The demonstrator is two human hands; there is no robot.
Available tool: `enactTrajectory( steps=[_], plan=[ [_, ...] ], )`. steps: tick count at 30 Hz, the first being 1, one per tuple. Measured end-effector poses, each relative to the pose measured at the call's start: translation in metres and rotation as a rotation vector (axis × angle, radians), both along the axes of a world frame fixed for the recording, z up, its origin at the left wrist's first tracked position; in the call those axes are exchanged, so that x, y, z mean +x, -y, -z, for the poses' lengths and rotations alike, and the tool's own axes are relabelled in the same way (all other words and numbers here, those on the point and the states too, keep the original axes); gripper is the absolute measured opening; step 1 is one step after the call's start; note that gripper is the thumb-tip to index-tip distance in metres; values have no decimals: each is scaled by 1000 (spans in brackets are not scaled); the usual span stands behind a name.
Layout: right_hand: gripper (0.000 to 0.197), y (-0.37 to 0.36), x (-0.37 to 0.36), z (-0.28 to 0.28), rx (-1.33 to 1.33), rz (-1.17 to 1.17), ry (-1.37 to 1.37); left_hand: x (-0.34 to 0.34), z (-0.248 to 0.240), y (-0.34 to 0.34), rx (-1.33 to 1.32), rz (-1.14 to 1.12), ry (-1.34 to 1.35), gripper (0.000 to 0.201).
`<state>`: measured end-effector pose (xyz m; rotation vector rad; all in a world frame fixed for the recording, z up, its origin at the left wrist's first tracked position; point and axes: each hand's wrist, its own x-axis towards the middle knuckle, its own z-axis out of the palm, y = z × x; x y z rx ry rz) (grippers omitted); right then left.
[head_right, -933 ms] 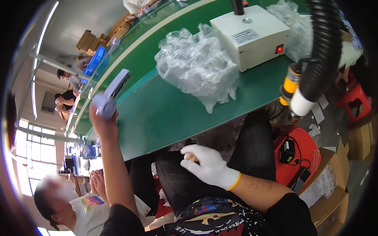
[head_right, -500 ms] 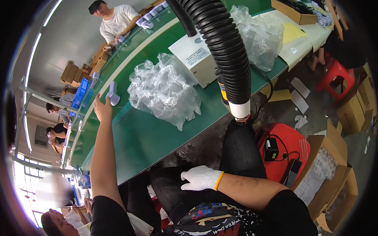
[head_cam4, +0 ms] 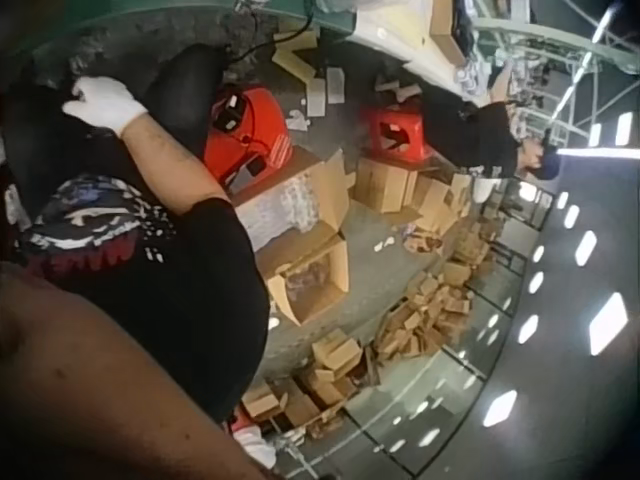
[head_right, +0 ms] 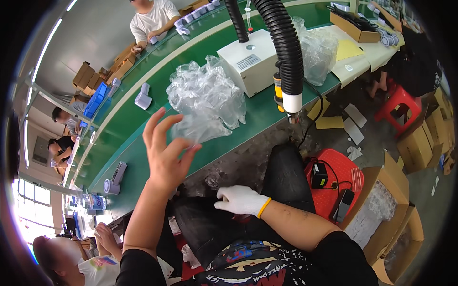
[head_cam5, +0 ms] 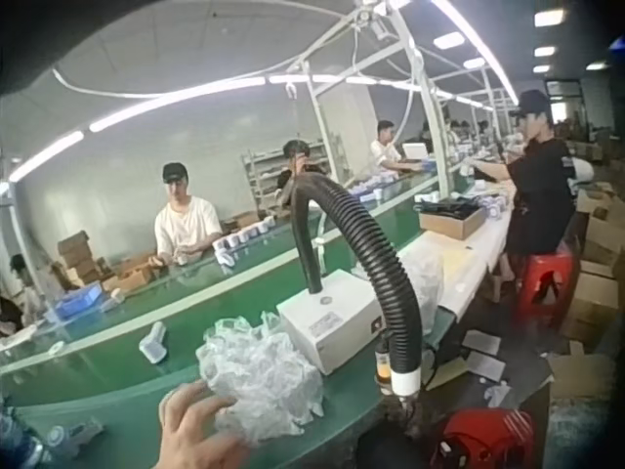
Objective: Assembling electronic components by capping them and placing them into protective plastic sleeves on a production line.
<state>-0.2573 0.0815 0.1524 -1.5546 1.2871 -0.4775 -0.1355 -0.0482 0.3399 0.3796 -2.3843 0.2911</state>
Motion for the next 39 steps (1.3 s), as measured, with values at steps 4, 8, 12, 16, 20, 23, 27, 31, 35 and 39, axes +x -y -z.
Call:
enactTrajectory(
  steps=[4, 8, 12, 16, 20, 23, 27, 31, 35, 39],
  plan=[
    [43, 3, 6, 28, 28, 429, 691, 34, 7, -35, 253, -59, -139, 29],
    [51, 1, 4, 4, 104, 460, 1300, 66, 33, -76, 534, -108, -140, 31],
    [76, -17, 25, -29, 258, 425, 1622, 65, 92, -109, 789, -116, -314, 34],
    [100, -30, 39, -39, 299, 202, 1576, 81, 138, -129, 1098, -267, -550, 43],
    [106, -32, 44, -45, -40, 222, 1185, 87, 147, -127, 834, -378, -308, 48],
    [94, -34, 41, -53, -185, 176, 449, 89, 146, -133, 807, -459, -174, 37],
    [75, -27, 30, -53, -871, 46, -12, 100, 176, -138, 1338, -386, -332, 46],
    [66, -35, 17, -62, -556, 63, 468, 140, 231, -126, 1396, -341, 205, 56],
    [47, -29, -41, -58, -112, 413, 1652, 147, 137, -115, 1205, -247, -14, 50],
    [41, -46, -124, -18, -150, 655, 1816, 204, 50, -56, 1198, -681, -677, 21]
  ],
)
